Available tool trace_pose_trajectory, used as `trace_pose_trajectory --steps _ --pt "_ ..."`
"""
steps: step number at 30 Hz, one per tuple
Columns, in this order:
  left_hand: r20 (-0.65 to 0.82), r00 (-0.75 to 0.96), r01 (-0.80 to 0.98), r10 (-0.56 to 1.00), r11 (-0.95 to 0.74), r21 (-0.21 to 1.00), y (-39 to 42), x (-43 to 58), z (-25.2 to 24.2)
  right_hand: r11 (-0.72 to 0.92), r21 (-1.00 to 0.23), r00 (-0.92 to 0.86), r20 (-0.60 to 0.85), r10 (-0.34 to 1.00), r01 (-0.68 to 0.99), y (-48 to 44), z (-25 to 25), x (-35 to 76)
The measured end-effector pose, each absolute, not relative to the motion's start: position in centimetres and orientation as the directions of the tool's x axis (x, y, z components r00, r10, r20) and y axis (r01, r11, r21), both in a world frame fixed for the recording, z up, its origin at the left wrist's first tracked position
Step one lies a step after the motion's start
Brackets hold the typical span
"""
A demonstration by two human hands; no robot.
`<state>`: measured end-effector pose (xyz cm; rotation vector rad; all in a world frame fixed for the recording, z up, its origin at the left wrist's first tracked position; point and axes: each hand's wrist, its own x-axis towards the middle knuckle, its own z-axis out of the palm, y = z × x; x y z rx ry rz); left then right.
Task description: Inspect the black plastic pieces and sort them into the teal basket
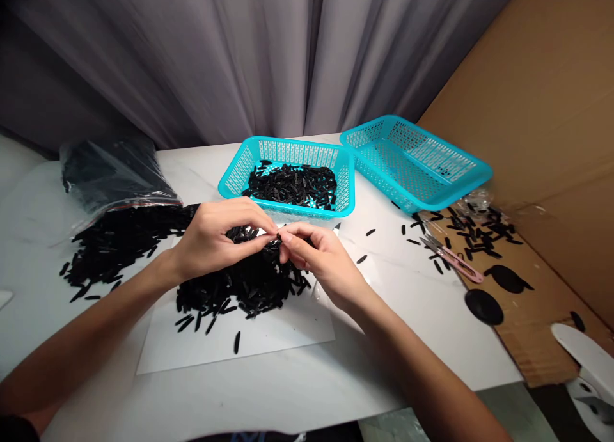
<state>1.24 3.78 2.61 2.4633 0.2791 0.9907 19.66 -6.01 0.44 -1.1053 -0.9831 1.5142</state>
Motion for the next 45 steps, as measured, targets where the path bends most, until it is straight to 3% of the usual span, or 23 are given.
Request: trace_pose_trajectory --steps 10,33,35,38,40,42,45 --pt "0.618 0.649 0.041 0.444 -0.831 0.555 3.3 1.3 3.2 -0.058 -0.996 0.002 -0.058 0.998 -0.07 -6.2 0.8 20.1" --pt "0.626 0.625 0.039 0.466 -0.82 0.571 2.7 1.2 3.4 -0.046 -0.998 0.037 -0.047 0.998 -0.044 -6.4 1.3 20.1" --pt "0.649 0.573 0.105 0.5 -0.83 0.547 3.4 1.4 3.1 -0.063 -0.996 0.044 -0.066 0.997 -0.055 -6.4 1.3 20.1" --pt "0.745 0.324 0.295 0.583 -0.811 0.506 5.5 1.9 2.1 -0.126 -0.986 0.047 -0.131 0.99 -0.106 -6.3 1.1 20.0" --pt "0.771 0.25 0.384 0.586 -0.79 0.477 6.8 2.1 1.4 -0.186 -0.967 0.022 -0.192 0.981 -0.173 -6.1 0.9 19.9" --pt "0.749 0.34 0.377 0.569 -0.812 0.446 7.2 2.1 1.1 -0.231 -0.944 -0.025 -0.232 0.972 -0.234 -6.0 0.7 19.9" --pt "0.604 0.679 0.172 0.417 -0.89 0.421 6.3 1.9 1.2 -0.237 -0.935 -0.099 -0.219 0.971 -0.263 -6.0 0.6 19.7"
